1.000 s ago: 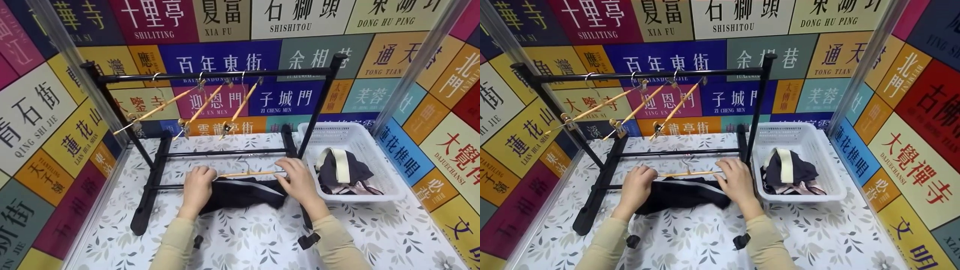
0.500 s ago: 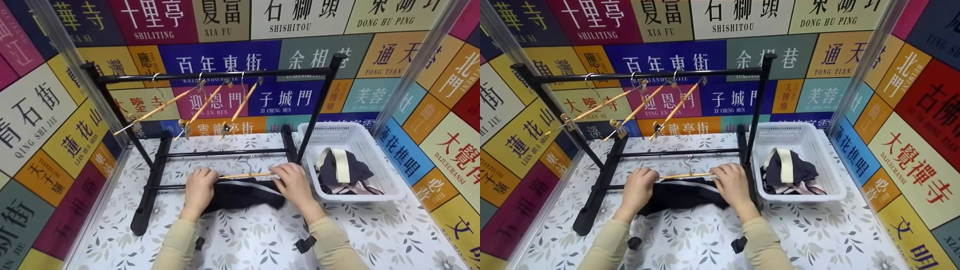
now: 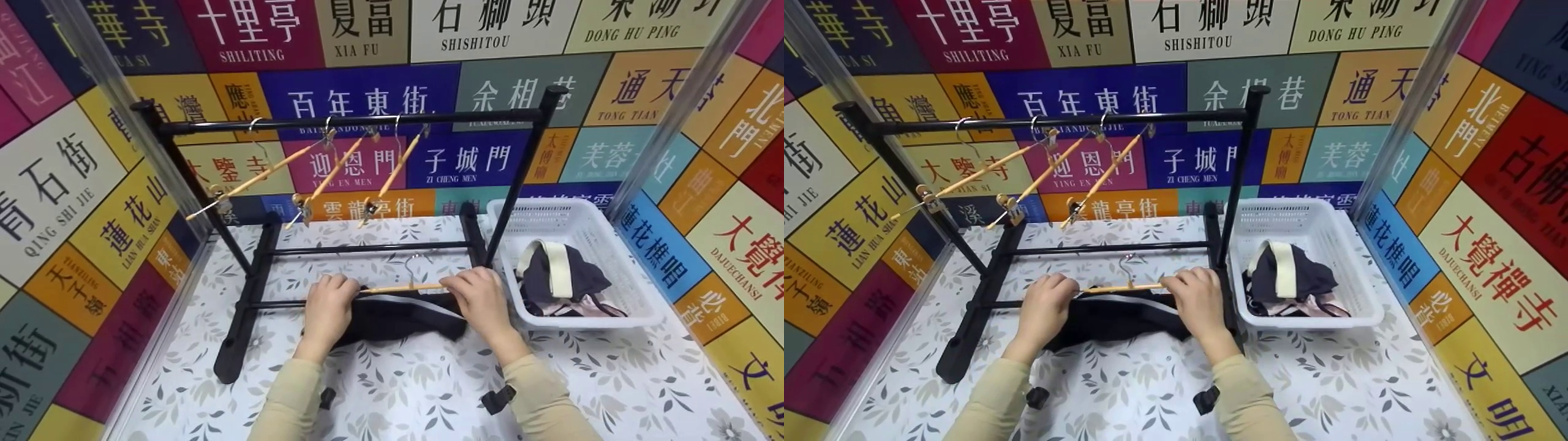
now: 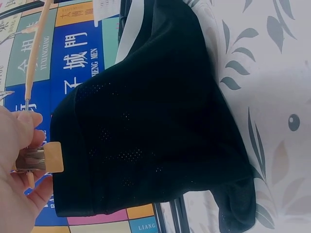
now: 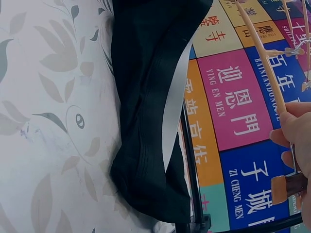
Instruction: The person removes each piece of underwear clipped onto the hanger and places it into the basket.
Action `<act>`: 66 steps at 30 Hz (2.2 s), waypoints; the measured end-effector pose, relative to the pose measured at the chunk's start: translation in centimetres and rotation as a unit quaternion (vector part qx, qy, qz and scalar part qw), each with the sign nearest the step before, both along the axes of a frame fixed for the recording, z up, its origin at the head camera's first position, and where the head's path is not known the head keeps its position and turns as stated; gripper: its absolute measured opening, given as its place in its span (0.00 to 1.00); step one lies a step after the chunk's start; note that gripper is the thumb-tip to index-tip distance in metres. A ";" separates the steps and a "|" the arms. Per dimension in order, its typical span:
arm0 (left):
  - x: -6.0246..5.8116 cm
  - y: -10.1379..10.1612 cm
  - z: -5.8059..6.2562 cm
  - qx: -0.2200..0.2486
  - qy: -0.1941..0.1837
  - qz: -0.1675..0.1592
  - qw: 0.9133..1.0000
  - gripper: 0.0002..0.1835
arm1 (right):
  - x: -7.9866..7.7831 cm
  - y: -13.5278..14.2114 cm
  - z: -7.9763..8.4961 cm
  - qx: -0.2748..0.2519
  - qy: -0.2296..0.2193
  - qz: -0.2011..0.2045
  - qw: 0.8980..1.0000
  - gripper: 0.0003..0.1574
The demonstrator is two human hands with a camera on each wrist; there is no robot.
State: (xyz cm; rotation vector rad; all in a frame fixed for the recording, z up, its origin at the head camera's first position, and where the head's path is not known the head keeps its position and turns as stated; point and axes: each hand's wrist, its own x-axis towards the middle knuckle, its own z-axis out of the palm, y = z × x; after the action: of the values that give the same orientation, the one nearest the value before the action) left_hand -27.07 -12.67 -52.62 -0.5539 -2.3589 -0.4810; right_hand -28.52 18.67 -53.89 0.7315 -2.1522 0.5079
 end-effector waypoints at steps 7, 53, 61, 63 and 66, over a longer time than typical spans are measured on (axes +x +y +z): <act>0.2 -0.1 -0.1 0.002 -0.030 -0.005 1.000 0.02 | 0.1 -0.1 0.1 -0.021 0.015 -0.006 1.000 0.07; 0.2 -1.2 1.3 -0.048 0.012 -0.020 0.999 0.11 | 0.7 1.5 -1.4 -0.054 0.022 -0.008 0.998 0.08; -0.2 -0.7 1.1 -0.034 0.047 -0.015 0.998 0.10 | 0.6 1.6 -1.1 -0.059 0.006 -0.025 0.998 0.06; -0.3 -0.6 1.2 -0.033 0.055 -0.014 0.998 0.10 | 0.5 1.7 -1.1 -0.057 0.006 -0.027 0.998 0.05; -0.6 -0.6 1.2 -0.028 0.065 -0.015 0.997 0.09 | 0.3 1.7 -1.2 -0.053 0.013 -0.026 0.998 0.05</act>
State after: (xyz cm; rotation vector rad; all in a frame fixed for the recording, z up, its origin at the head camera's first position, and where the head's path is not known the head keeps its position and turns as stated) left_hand -27.64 -13.27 -51.43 -0.6298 -2.2474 -0.3809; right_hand -28.21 20.38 -55.06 0.6194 -2.0962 0.5778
